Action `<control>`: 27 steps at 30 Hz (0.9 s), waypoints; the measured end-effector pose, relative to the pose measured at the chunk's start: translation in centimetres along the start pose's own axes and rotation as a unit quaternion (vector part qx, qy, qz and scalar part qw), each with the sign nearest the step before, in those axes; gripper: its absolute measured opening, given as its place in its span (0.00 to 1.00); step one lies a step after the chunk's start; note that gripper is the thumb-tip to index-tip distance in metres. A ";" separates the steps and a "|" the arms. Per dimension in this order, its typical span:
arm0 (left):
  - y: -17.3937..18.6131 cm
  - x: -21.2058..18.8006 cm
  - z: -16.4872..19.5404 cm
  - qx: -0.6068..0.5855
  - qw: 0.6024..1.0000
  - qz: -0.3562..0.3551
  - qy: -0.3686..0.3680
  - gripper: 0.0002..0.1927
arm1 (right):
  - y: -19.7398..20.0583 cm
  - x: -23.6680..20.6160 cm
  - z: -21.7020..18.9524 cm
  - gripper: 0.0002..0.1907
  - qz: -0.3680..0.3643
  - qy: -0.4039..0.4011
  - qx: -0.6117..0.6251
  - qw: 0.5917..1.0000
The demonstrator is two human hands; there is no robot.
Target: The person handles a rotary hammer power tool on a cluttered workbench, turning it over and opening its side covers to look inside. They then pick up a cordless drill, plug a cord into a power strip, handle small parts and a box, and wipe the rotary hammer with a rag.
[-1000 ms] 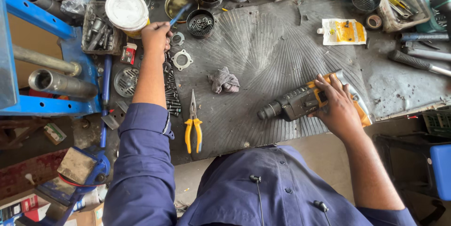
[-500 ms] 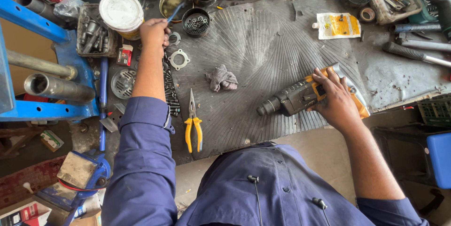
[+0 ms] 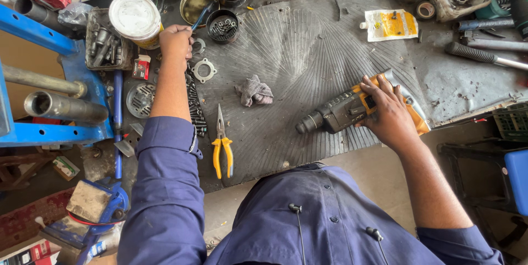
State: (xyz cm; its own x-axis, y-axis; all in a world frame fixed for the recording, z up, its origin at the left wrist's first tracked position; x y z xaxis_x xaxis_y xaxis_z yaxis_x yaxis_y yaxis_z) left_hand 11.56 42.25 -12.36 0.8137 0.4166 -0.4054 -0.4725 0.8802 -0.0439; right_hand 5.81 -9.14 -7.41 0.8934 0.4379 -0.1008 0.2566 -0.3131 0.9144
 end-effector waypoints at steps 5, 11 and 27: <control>-0.1 -0.1 0.6 0.075 0.995 0.039 -0.049 0.03 | 0.0 -0.1 0.3 0.50 0.005 0.010 0.000 1.000; -0.7 -0.4 1.1 0.000 0.994 0.054 -0.098 0.04 | 0.1 0.0 0.7 0.48 0.008 0.015 0.008 1.000; 1.5 -2.0 0.5 0.197 0.937 0.206 -0.204 0.05 | 0.3 0.2 1.5 0.47 0.009 0.030 0.035 0.999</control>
State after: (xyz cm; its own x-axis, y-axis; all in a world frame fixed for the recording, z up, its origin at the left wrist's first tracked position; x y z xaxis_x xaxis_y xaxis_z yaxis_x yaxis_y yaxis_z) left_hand 9.37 42.86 -11.18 0.6897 0.7204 0.0730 -0.6788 0.6082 0.4114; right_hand 6.65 -10.43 -7.74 0.8751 0.4803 -0.0595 0.2679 -0.3782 0.8861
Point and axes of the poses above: each hand's wrist, its own x-axis towards the middle knuckle, its own y-axis out of the back of the hand, z = x × y, the point moved 6 cm from there along x, towards the middle knuckle, and after that the axes turned 3 degrees about -z, right-handed, at the moved point
